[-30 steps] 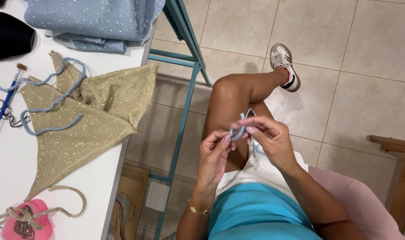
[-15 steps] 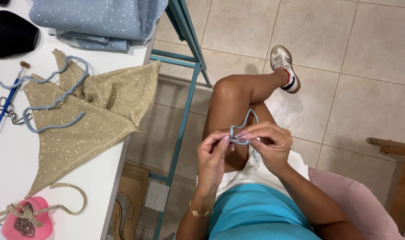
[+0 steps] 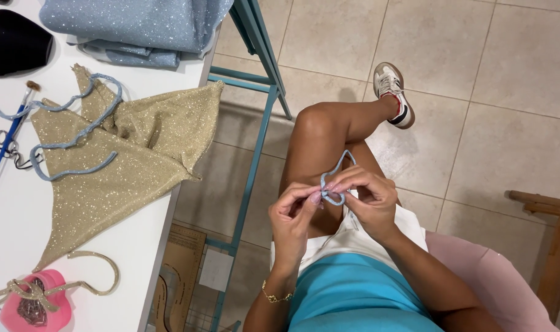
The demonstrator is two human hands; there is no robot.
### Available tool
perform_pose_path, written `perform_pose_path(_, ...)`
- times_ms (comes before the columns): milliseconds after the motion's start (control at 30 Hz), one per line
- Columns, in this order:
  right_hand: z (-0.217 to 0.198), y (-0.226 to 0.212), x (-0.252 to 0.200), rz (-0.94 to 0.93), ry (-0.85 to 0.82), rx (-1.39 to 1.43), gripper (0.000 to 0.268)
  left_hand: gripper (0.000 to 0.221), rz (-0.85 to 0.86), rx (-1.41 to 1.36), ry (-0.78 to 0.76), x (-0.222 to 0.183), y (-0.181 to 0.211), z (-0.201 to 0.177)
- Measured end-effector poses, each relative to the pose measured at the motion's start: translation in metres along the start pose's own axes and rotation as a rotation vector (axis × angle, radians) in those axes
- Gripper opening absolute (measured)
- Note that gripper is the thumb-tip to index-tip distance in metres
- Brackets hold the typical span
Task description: Pinning thin fabric straps to a garment piece on a work table to prepare for sewing.
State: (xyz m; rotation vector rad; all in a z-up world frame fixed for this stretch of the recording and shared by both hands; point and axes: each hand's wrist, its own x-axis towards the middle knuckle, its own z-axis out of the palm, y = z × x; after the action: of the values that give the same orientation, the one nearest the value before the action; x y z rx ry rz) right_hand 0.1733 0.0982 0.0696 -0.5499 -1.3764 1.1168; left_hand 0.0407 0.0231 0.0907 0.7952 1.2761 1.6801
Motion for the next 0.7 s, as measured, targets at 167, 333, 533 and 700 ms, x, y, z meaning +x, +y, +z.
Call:
perform_pose_path(167,0.000,-0.003,0.001,0.048,-0.013,-0.003,0.013,0.016,0.012,-0.009,0.000,0.001,-0.004,-0.002)
perform_pose_path(333,-0.003,-0.002,0.001,0.042,-0.090,0.025,0.011,0.019,-0.059,-0.001,0.020,-0.001,-0.002,-0.004)
perform_pose_path(533,-0.007,-0.021,0.026,-0.136,-0.349,-0.161,0.015,0.016,-0.041,0.079,0.049,-0.001,-0.001,-0.030)
perform_pose_path(700,0.015,-0.035,0.042,-0.181,-0.555,-0.314,0.050,0.018,-0.031,0.143,0.074,-0.007,0.020,-0.035)
